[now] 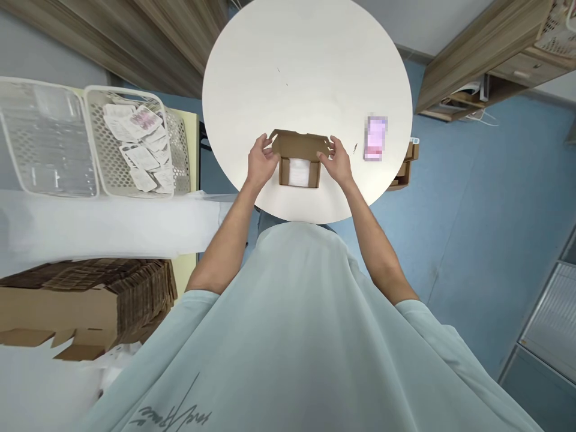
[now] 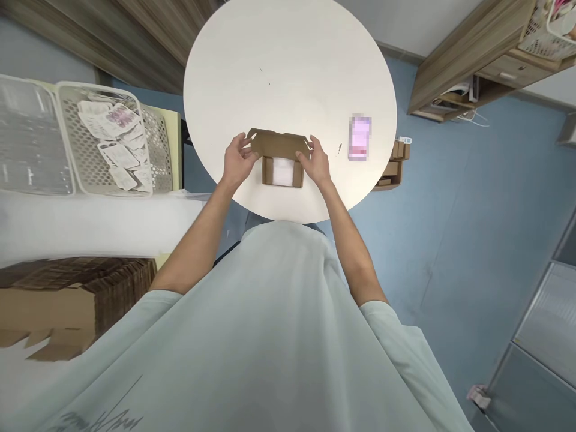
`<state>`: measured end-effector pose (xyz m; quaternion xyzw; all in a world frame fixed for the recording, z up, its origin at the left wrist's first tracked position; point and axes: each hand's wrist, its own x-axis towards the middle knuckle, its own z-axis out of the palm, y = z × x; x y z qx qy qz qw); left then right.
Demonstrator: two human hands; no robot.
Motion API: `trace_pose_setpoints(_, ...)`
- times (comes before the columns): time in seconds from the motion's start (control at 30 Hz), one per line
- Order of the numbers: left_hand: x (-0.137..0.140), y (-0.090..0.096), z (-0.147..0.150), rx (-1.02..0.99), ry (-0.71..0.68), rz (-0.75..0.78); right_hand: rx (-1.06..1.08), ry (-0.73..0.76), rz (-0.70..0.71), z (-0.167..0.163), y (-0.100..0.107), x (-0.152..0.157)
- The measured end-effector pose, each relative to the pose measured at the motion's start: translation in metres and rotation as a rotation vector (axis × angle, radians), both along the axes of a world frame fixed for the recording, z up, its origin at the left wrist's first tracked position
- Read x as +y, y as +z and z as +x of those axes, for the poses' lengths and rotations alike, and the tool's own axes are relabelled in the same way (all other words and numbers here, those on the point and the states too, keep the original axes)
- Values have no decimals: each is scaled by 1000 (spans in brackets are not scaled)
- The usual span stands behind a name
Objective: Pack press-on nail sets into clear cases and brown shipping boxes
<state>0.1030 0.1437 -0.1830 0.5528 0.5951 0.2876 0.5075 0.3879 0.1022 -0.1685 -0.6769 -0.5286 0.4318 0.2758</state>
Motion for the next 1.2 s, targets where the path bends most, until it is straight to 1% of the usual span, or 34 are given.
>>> trace_pose_setpoints(0.1, -8, 8, 3, -23, -24, -22, 20, 3, 8, -8, 7, -3)
trace_pose_setpoints(0.27, -26, 18, 0, -13, -34, -55, 27, -17, 12, -15, 14, -21)
trace_pose_setpoints(0.37, -38, 19, -2, 4, -42, -70, 9, -17, 33, -19, 16, -36)
trace_pose_setpoints(0.47, -55, 15, -1, 38, -61, -74, -44, 17, 28, -23, 17, -57)
trace_pose_setpoints(0.63, -86, 8, 6, 67, -118, -59, -115, 81, -75, -29, 17, -94)
trace_pose_setpoints(0.73, -102, 10, 8, 137, -156, -10, -122, 104, -103, -29, 22, -110)
trace_pose_setpoints(0.83, -118, 17, 8, 224, -123, 33, -166, 99, -109, -30, 30, -118)
trace_pose_setpoints(0.9, -126, 22, 8, 263, -94, 21, -234, 96, -148, -31, 34, -121)
trace_pose_setpoints(1.0, -135, 24, 10, 304, -95, -32, -359, 124, -266, -35, 34, -120)
trace_pose_setpoints(1.1, -139, 21, 15, 332, -86, -105, -456, 170, -397, -40, 30, -118)
trace_pose_setpoints(1.2, -140, 14, 19, 352, -62, -168, -498, 201, -465, -43, 24, -118)
